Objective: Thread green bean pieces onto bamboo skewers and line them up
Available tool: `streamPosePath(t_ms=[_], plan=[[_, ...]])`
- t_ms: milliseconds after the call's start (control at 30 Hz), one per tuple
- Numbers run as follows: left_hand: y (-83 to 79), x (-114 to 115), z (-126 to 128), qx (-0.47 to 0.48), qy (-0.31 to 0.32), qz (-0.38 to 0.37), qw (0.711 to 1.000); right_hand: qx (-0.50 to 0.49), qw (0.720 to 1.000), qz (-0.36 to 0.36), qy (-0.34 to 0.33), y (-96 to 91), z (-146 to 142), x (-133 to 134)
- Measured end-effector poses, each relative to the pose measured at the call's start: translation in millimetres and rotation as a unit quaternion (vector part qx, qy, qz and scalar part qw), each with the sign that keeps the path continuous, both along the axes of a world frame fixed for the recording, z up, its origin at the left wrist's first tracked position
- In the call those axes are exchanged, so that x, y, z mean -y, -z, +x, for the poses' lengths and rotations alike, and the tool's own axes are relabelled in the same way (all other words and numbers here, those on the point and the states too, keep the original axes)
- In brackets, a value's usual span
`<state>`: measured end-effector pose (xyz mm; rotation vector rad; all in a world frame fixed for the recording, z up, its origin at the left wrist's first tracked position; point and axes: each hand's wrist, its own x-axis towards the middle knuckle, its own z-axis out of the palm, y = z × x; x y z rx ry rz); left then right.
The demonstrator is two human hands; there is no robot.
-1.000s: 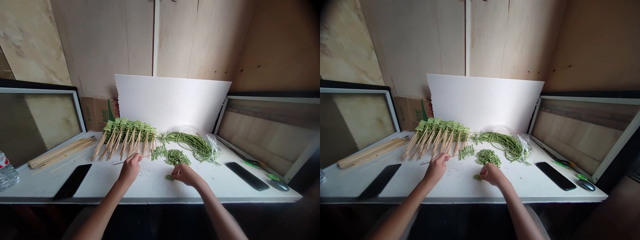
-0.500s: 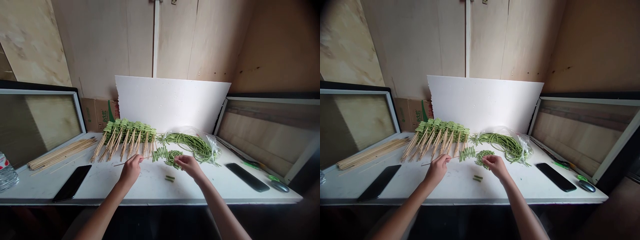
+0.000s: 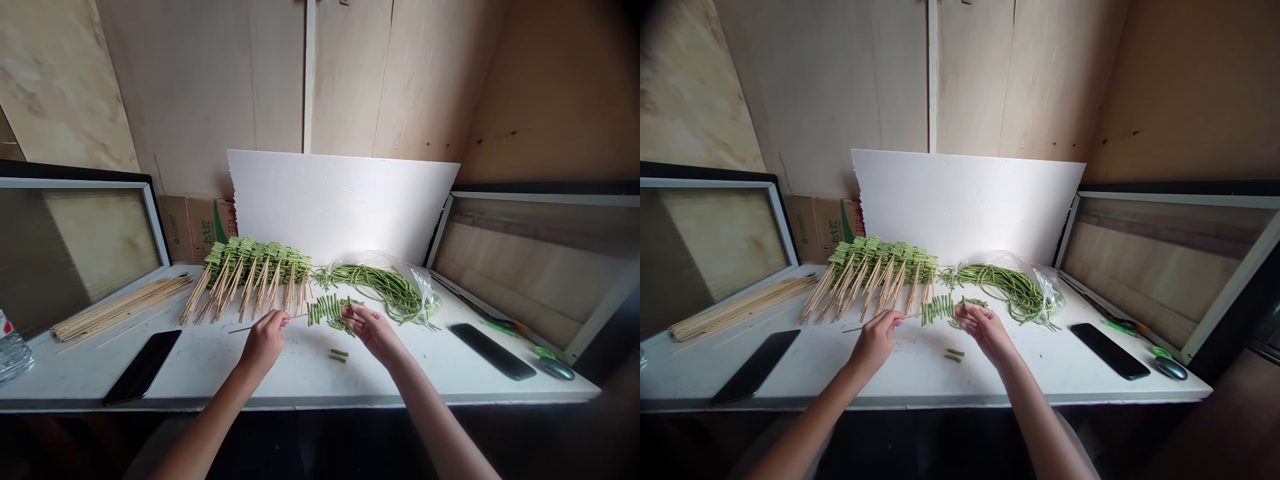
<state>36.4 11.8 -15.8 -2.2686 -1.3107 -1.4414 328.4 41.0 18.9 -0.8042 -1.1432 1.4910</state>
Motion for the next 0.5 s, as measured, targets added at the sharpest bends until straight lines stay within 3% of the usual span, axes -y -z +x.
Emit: streamPosePath(t_ms=[500], plan=[[2.0,-0.4,-0.6,-0.029,-0.016,0.000,0.999,0.016,1.000,-0.001,0.024,4.0,-1.2,-3.1]])
